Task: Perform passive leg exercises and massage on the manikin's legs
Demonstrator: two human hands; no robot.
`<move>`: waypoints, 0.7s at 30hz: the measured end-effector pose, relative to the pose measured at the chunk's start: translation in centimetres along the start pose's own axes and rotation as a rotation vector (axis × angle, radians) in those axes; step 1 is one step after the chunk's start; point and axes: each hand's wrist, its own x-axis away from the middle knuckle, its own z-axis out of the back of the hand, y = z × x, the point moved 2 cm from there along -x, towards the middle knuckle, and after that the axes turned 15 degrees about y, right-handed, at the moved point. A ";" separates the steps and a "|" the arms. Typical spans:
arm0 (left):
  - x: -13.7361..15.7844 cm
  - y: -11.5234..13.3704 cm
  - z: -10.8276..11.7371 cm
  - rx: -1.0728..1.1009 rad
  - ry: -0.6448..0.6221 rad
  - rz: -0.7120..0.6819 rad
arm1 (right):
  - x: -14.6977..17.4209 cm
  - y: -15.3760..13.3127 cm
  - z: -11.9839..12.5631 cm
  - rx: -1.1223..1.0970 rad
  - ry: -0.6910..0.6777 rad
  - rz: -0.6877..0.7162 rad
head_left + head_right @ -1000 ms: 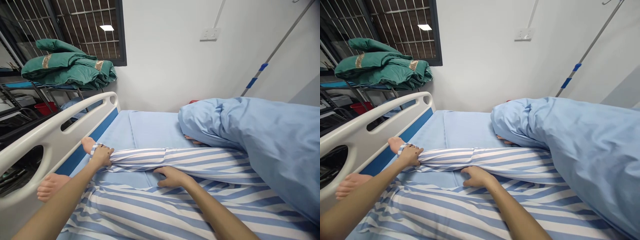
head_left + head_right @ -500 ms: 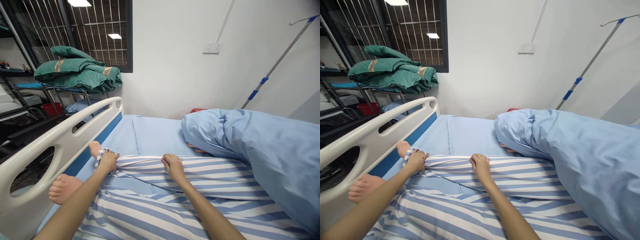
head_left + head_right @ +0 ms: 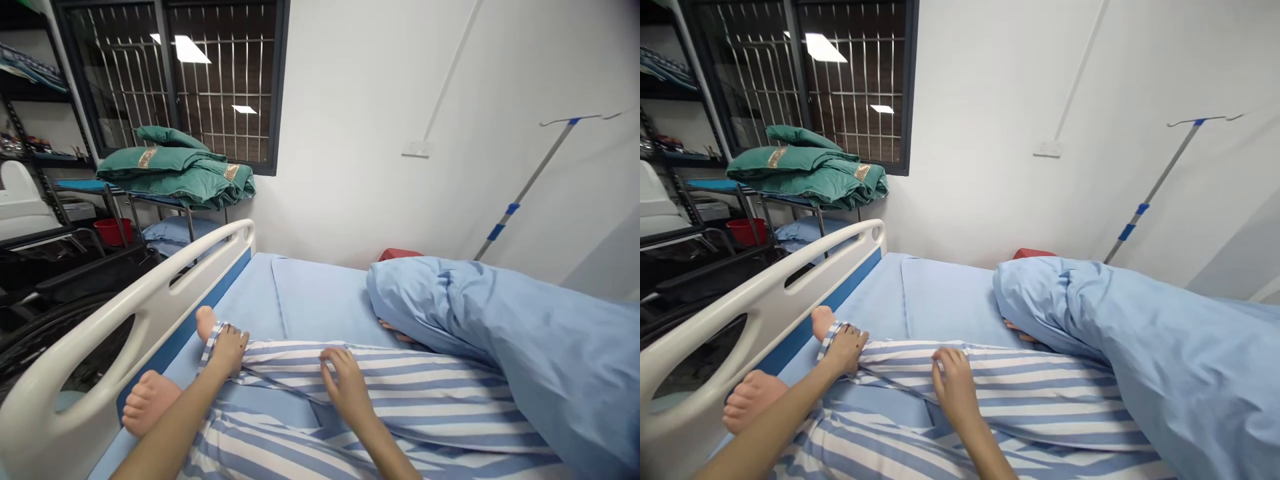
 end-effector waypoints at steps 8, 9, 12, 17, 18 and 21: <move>7.2 2.6 4.5 0.670 0.025 -0.083 | 2.8 -21.3 -12.9 -0.535 -0.661 -0.211; 8.7 3.0 4.5 0.729 -0.043 -0.103 | 2.4 -23.6 -15.9 -0.567 -0.714 -0.240; 12.4 3.5 3.5 0.570 -0.184 -0.114 | 2.7 -26.7 -23.4 -0.773 -0.881 -0.589; 13.8 3.8 2.7 0.255 -0.175 -0.114 | 4.0 -25.8 -27.3 -0.883 -0.783 -0.829; 13.7 3.9 3.0 0.239 -0.179 -0.123 | 4.0 -25.9 -27.2 -0.897 -0.773 -0.834; 13.8 4.0 4.5 0.200 -0.149 -0.153 | 3.4 -27.1 -25.9 -0.888 -0.769 -0.713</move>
